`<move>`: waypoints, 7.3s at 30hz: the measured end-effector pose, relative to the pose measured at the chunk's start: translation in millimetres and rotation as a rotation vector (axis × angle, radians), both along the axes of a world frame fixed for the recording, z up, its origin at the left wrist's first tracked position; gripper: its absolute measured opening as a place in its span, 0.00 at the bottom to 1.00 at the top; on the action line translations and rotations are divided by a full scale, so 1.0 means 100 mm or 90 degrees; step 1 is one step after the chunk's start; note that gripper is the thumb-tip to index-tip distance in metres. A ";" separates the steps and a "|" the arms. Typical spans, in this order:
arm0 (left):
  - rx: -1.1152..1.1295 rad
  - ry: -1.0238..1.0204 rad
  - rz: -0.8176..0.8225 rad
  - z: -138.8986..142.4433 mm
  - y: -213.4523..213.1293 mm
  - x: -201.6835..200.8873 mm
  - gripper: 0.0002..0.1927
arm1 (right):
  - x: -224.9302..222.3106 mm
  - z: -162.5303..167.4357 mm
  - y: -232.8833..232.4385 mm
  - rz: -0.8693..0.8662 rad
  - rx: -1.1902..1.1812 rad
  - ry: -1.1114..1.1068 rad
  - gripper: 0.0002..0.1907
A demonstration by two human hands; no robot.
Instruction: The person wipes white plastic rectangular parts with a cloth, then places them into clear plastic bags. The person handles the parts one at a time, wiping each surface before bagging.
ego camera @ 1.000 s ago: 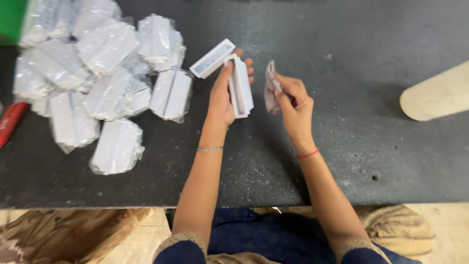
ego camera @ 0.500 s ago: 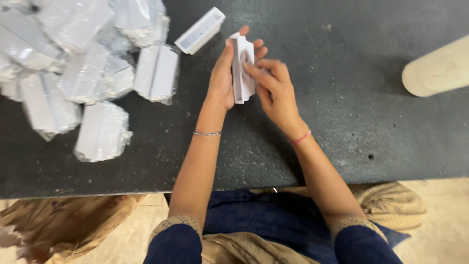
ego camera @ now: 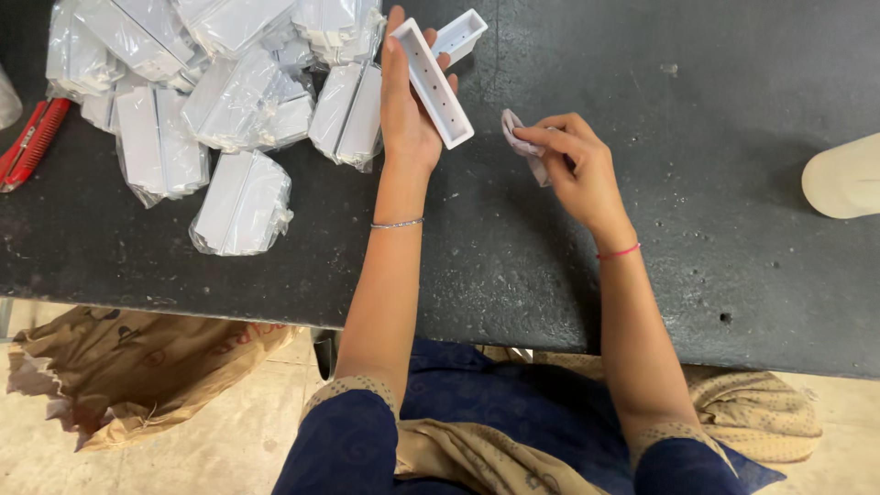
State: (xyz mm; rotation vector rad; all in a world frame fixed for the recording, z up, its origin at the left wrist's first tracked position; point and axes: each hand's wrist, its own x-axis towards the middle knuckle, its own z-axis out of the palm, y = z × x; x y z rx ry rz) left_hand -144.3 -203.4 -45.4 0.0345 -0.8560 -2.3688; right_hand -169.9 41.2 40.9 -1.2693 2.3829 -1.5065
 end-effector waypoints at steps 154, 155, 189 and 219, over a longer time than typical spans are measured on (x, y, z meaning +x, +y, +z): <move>-0.073 -0.074 0.103 -0.03 0.48 -0.19 0.24 | 0.12 -0.45 -0.22 0.030 -0.176 -0.648 0.14; -0.047 -0.058 0.087 -0.04 0.47 -0.20 0.24 | 0.11 -0.45 -0.21 0.037 -0.183 -0.654 0.13; -0.557 -0.241 0.324 -0.19 0.56 -0.34 0.24 | 0.16 -0.07 -0.08 -0.020 0.020 0.017 0.16; -0.587 -0.183 0.224 -0.30 0.17 -0.22 0.34 | -0.65 -0.30 0.67 -0.120 -0.074 -0.157 0.18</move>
